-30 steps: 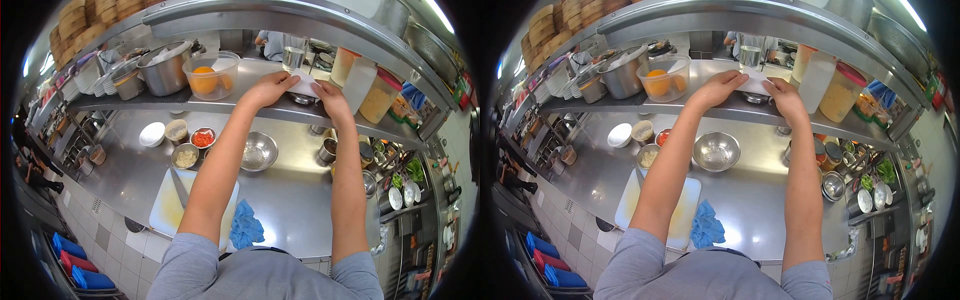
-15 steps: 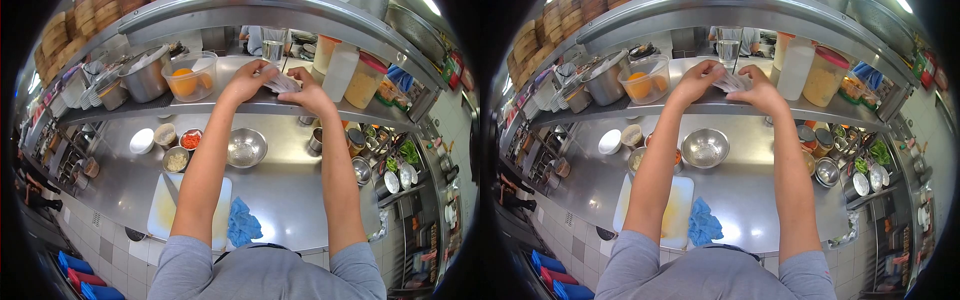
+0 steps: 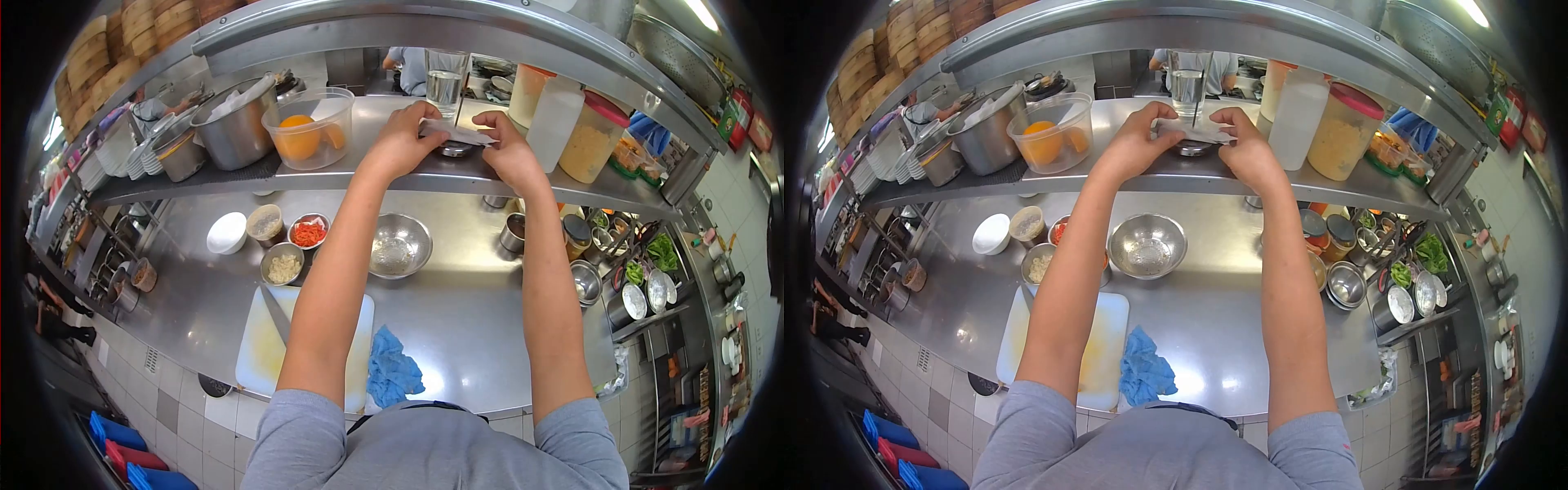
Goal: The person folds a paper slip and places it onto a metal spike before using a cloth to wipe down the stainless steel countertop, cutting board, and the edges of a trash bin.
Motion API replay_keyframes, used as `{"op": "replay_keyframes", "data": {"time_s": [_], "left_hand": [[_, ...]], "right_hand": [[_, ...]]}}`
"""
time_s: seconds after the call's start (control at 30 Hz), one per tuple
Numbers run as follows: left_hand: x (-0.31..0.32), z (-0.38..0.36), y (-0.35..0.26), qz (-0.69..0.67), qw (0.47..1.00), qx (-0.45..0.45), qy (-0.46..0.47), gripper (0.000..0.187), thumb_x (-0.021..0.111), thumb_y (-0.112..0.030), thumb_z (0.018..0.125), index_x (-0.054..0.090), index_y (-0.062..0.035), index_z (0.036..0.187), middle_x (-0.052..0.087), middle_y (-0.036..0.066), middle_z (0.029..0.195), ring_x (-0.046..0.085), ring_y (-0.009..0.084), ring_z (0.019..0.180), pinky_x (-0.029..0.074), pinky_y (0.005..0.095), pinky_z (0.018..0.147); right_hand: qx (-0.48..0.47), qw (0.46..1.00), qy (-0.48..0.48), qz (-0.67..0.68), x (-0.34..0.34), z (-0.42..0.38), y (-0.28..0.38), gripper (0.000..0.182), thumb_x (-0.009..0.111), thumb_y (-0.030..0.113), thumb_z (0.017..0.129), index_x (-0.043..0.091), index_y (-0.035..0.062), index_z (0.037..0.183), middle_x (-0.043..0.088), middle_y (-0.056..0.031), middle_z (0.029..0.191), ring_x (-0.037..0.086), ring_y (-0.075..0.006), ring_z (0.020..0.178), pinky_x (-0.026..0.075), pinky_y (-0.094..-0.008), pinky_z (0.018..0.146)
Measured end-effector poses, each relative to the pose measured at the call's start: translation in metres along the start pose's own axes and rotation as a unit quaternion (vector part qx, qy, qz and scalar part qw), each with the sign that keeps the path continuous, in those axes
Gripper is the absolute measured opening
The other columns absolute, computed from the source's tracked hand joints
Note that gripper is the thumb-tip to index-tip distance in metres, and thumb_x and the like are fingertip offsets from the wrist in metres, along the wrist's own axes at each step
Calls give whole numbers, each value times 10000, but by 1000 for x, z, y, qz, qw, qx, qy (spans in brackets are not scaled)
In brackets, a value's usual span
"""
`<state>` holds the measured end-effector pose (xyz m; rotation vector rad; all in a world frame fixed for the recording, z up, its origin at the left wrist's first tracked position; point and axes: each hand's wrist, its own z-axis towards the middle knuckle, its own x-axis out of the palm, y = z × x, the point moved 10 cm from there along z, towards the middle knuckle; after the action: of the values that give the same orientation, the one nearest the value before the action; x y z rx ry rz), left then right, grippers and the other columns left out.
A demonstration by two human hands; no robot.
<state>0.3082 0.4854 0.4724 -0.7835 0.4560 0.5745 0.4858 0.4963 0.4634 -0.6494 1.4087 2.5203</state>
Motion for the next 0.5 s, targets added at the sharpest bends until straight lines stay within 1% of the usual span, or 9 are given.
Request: {"op": "replay_keyframes", "data": {"time_s": [0.03, 0.07, 0.13, 0.2, 0.23, 0.27, 0.3, 0.37, 0.5], "left_hand": [[-3, 1, 7, -24, 999, -19, -17, 549, 751, -316, 838, 560, 39, 1212, 657, 237, 1105, 636, 372, 999, 497, 410, 880], [-7, 0, 4, -22, 999, -21, -23, 549, 751, -316, 838, 560, 39, 1212, 657, 237, 1105, 636, 372, 999, 497, 410, 880], [-1, -1, 6, -12, 997, -71, 30, 414, 663, -276, 880, 590, -11, 1190, 629, 236, 1159, 565, 398, 1130, 462, 450, 959], [-2, -2, 7, 11, 998, -67, 15, 391, 648, -257, 881, 594, -13, 1182, 630, 225, 1167, 564, 396, 1134, 464, 446, 961], [-3, -2, 7, 32, 998, -60, 7, 370, 633, -238, 881, 598, -15, 1174, 632, 214, 1175, 563, 394, 1137, 466, 442, 963], [-4, 0, 5, 67, 997, -44, -2, 328, 634, -134, 871, 590, 16, 1160, 668, 227, 1092, 644, 378, 997, 505, 411, 866], [-5, -1, 7, 68, 997, -45, -6, 328, 634, -134, 871, 590, 16, 1160, 668, 227, 1092, 644, 378, 997, 505, 411, 866], [-8, -3, 6, -9, 999, -26, -21, 334, 633, -90, 836, 607, -9, 1160, 661, 205, 1122, 622, 369, 1064, 488, 404, 922], [-10, -5, -3, -31, 998, 13, -54, 328, 622, -52, 816, 620, -41, 1144, 651, 174, 1145, 597, 357, 1114, 470, 400, 959]], "right_hand": [[-2, 1000, 3, 2, 3, 1, -4, 496, 624, -13, 783, 525, 74, 1261, 598, -130, 1259, 614, -225, 1027, 493, -315, 833], [-43, 999, -11, -8, 3, 1, 1, 438, 639, 6, 806, 555, 67, 1231, 612, -112, 1233, 611, -204, 1000, 489, -303, 829], [-89, 996, -19, -16, 2, 3, 5, 381, 654, 25, 829, 585, 60, 1201, 626, -95, 1207, 608, -183, 973, 485, -292, 824], [-17, 1000, -24, -4, 0, 3, -7, 252, 675, 83, 869, 646, 43, 1115, 654, -77, 1129, 599, -154, 935, 476, -284, 831], [-22, 1000, -20, -3, 0, 2, -6, 252, 675, 83, 869, 646, 43, 1115, 654, -77, 1129, 599, -154, 935, 476, -284, 831], [-7, 1000, -14, 8, 0, 2, -8, 217, 666, 90, 882, 661, 39, 1093, 662, -70, 1100, 598, -150, 932, 473, -285, 833], [9, 1000, -9, 20, 0, 2, -11, 187, 658, 97, 895, 676, 35, 1070, 670, -64, 1072, 597, -146, 929, 470, -286, 834], [10, 1000, 17, 21, 5, 2, -8, 251, 643, 44, 864, 663, 34, 1113, 660, -79, 1113, 605, -160, 961, 472, -289, 857], [-24, 1000, 15, -13, 8, 3, 0, 345, 600, -35, 786, 644, 29, 1122, 647, -107, 1120, 616, -213, 1052, 472, -312, 913]]}}
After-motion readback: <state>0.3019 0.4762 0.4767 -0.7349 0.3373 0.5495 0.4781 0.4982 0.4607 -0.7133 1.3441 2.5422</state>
